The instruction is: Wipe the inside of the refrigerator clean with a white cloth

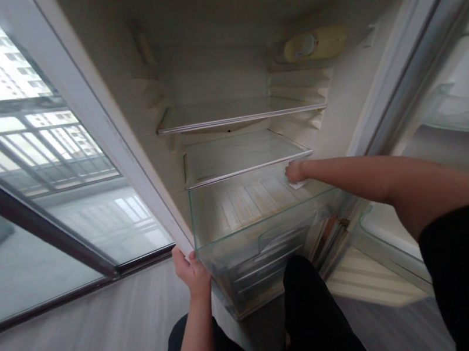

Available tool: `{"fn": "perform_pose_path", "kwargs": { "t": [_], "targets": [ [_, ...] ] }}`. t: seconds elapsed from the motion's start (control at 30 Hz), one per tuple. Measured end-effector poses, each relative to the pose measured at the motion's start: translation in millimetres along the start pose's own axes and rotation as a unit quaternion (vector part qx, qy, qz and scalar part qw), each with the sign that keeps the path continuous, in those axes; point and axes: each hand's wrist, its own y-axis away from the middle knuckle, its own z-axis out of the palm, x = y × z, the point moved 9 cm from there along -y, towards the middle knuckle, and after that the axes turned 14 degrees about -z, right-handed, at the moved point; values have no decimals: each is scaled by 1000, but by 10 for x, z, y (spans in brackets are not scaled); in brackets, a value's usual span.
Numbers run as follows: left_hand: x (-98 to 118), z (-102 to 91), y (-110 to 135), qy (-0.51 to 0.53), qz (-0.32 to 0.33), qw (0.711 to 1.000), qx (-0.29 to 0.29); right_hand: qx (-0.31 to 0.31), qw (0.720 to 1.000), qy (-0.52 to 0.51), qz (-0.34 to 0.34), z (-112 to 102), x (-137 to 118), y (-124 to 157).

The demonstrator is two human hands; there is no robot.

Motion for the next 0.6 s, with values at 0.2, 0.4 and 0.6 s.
{"fn": "perform_pose_path", "kwargs": {
  "t": [0.2,0.4,0.6],
  "targets": [
    [-22,-6,3,-9,-12,1000,2,57,995,-85,10,-119,228,-209],
    [-46,-31,5,-21,-10,1000,9,155,978,-139,20,-241,367,-404],
    [-59,-34,1,-18,-1,1000,10,238,959,-151,34,-387,348,-339]
  ]
}}
